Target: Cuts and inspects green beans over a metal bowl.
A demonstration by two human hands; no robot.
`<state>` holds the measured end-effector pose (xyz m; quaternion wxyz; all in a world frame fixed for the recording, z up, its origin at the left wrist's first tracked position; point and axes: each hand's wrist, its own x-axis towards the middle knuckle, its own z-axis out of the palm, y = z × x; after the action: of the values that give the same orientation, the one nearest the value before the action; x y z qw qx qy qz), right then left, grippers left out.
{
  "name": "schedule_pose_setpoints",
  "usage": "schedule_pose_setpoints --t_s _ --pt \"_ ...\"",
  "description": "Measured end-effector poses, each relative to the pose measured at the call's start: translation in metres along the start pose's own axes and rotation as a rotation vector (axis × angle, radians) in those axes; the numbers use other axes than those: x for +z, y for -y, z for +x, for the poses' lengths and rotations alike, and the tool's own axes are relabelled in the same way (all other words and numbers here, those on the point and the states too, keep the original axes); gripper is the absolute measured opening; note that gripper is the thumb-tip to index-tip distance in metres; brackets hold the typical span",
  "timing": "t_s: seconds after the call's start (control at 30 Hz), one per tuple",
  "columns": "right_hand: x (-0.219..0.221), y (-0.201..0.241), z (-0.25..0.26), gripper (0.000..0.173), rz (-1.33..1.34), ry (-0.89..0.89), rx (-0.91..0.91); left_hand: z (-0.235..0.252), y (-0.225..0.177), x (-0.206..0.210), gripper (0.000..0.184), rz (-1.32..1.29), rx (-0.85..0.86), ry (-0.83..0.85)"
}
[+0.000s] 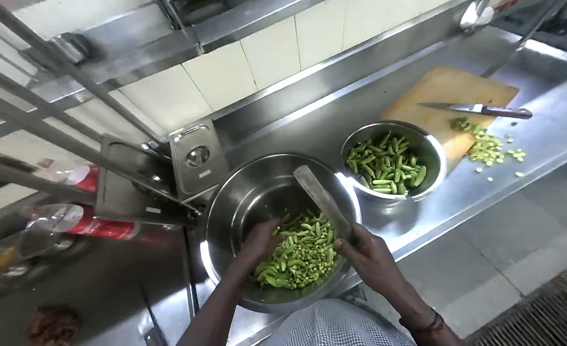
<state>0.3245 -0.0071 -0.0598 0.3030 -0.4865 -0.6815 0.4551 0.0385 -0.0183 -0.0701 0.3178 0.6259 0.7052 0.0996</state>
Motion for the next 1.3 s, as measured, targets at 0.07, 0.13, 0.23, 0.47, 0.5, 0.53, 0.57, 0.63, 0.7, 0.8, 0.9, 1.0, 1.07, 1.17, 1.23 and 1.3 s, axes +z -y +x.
schedule_pose_setpoints --t_s 0.07,0.13,0.23,0.47,0.5,0.53,0.57,0.63,0.7,0.8,0.9,1.0,1.07,1.17,1.23,1.3 --pt "0.004 0.006 0.002 0.035 0.016 0.042 0.027 -0.020 -0.010 -0.003 0.018 -0.183 0.058 -0.069" --pt "0.011 0.014 0.004 0.036 0.023 0.096 0.035 -0.041 -0.025 -0.005 0.018 -0.330 0.065 -0.098" --pt "0.022 0.026 0.006 0.041 -0.004 0.168 0.000 -0.063 -0.037 0.001 0.016 -0.487 0.128 -0.163" --pt "0.042 0.049 0.006 0.031 -0.091 0.207 -0.071 -0.077 -0.037 0.010 0.016 -0.567 0.255 -0.266" --pt "0.045 0.050 0.007 0.032 -0.105 0.204 -0.076 -0.078 -0.036 0.009 0.016 -0.550 0.303 -0.301" --pt "0.047 0.051 0.006 0.033 -0.116 0.204 -0.079 -0.079 -0.035 0.009 0.014 -0.534 0.356 -0.335" --pt "0.049 0.051 0.006 0.035 -0.124 0.206 -0.084 -0.079 -0.033 0.010 0.011 -0.518 0.386 -0.366" --pt "0.054 0.050 0.005 0.039 -0.126 0.204 -0.103 -0.080 -0.032 0.013 0.010 -0.505 0.366 -0.442" --pt "0.057 0.050 0.004 0.041 -0.109 0.202 -0.114 -0.081 -0.031 0.014 0.015 -0.570 0.272 -0.481" --pt "0.056 0.046 0.003 0.050 -0.082 0.151 -0.179 -0.083 -0.032 0.008 0.018 -0.979 0.029 -0.413" --pt "0.053 0.043 0.005 0.043 -0.133 0.107 -0.212 -0.082 -0.026 0.004 0.016 -1.592 -0.121 -0.243" --pt "0.052 0.050 0.005 0.039 -0.239 0.137 -0.189 -0.083 -0.023 0.008 0.015 -1.850 -0.184 -0.129" --pt "0.056 0.053 0.004 0.041 -0.226 0.138 -0.205 -0.084 -0.024 0.010 0.015 -1.892 -0.184 -0.081" --pt "0.063 0.055 0.002 0.036 -0.185 0.132 -0.249 -0.087 -0.031 0.010 0.011 -1.912 -0.187 -0.031" --pt "0.066 0.056 0.002 0.034 -0.176 0.113 -0.281 -0.089 -0.035 0.010 0.009 -1.928 -0.205 -0.004" --pt "0.068 0.056 0.002 0.033 -0.171 0.106 -0.305 -0.090 -0.038 0.010 0.009 -1.951 -0.221 0.032"
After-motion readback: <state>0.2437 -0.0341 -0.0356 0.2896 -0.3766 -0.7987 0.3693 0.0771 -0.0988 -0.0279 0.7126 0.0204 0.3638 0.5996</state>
